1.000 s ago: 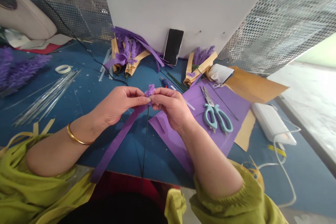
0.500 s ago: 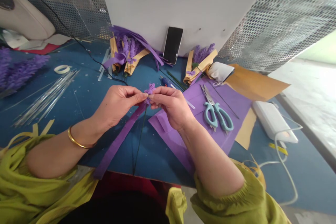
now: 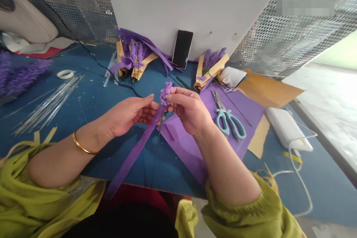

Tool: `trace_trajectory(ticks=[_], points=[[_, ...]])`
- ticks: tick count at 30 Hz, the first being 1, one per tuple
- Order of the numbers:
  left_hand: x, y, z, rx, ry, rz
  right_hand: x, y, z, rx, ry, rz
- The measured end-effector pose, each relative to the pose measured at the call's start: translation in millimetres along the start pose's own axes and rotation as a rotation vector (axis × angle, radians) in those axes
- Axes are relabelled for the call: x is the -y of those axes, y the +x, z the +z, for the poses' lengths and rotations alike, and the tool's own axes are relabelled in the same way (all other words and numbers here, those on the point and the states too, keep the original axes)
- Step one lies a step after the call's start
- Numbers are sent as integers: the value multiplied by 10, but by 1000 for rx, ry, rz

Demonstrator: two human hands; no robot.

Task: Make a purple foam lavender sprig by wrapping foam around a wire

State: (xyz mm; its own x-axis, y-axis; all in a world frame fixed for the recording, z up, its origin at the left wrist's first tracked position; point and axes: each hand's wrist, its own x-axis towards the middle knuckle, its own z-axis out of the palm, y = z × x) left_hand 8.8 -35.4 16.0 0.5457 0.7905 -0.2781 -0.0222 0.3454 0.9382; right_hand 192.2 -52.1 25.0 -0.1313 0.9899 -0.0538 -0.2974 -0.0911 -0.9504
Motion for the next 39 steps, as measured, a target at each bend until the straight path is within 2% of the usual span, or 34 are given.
trace_trajectory(ticks=[2,5,12,17,21,28,32,36,39], points=[[-1,-5,2,70,-46,-11,6,-8,-5,20,-14,-9],[-18,-19,14,82,-55,3,1,-22,-1,47,-56,-45],[-36,-52,55,-62,56,80,-13,-33,14,-4,-254,-168],[-39,-93,95,-186,195,172,-48,-65,53,-130,-487,-256],[-40,-118,112,-227,307,237,-94,-89,103,-228,-618,-266],[-13,-83,116,-238,281,200,-118,-105,162,-197,-533,-195],[-38,-93,124,-238,258,174,-97,-98,170,-139,-395,-152],[-71,-113,127,-182,177,160,-79,-58,122,-3,-165,4],[-82,-112,104,-130,112,147,-65,-30,65,45,-55,76]])
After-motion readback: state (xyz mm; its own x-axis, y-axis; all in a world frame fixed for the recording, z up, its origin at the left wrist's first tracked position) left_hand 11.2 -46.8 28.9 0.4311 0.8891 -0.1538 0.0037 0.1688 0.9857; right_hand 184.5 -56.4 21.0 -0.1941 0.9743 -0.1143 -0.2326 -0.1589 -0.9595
